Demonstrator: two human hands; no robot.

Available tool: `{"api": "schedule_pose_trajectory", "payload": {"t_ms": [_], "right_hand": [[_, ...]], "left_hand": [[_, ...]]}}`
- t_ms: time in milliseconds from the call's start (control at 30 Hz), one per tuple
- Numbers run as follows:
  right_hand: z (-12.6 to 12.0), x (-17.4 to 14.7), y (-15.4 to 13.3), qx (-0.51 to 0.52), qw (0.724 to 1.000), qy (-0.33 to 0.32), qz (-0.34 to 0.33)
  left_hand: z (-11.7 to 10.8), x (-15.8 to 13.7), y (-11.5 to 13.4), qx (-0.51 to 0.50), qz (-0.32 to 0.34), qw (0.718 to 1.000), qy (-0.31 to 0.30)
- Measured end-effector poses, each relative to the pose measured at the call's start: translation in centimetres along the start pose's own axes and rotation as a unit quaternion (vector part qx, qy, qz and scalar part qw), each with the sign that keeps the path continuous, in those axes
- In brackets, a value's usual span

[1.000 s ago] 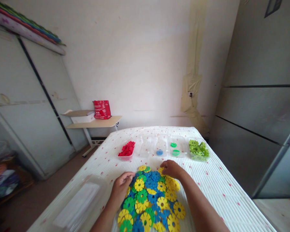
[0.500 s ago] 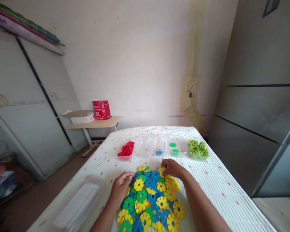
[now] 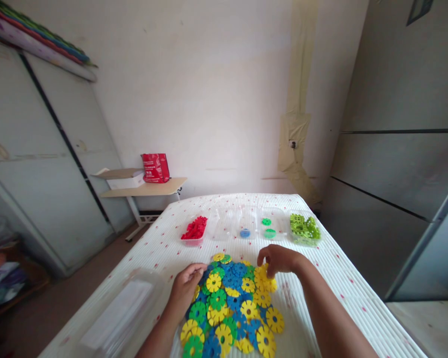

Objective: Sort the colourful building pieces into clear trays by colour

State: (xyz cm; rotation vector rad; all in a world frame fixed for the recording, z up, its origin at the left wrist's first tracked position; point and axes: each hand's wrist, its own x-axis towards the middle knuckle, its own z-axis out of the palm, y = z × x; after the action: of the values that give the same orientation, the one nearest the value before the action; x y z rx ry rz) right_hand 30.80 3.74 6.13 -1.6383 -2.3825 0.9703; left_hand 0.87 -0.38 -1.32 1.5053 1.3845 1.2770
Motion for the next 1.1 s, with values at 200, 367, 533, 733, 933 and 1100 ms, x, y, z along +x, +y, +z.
{"api": "schedule_pose_trajectory", "payload": {"t_ms": [200,367,533,733,933,1100], "right_hand": [[1.6,-1.2,0.2,-0.072,0.996,0.017,0.041],[2.6,-1.3,1.3,-0.074,0.994,0.053,0.054],[2.9,-1.2,1.3,-0.081,0.994,0.053,0.057],[2.7,-1.6,0.6,-0.097,0.992,0.043,0.065],[2.6,-1.9,0.2,-0.105,0.991,0.045,0.072],[2.9,-1.9,-0.1,-0.112,0.990,0.057,0.071]], "left_hand": [[0.0,0.0,0.2,0.011,0.004,1.000,0.001],[0.0,0.0,0.1,0.004,-0.002,1.000,0.006],[0.0,0.0,0.0,0.010,-0.005,1.000,0.005],[-0.1,0.0,0.2,0.012,-0.003,1.000,0.001],[-0.1,-0.1,0.3,0.020,-0.001,1.000,0.002],[-0.1,0.0,0.3,0.022,0.000,1.000,0.001]]}}
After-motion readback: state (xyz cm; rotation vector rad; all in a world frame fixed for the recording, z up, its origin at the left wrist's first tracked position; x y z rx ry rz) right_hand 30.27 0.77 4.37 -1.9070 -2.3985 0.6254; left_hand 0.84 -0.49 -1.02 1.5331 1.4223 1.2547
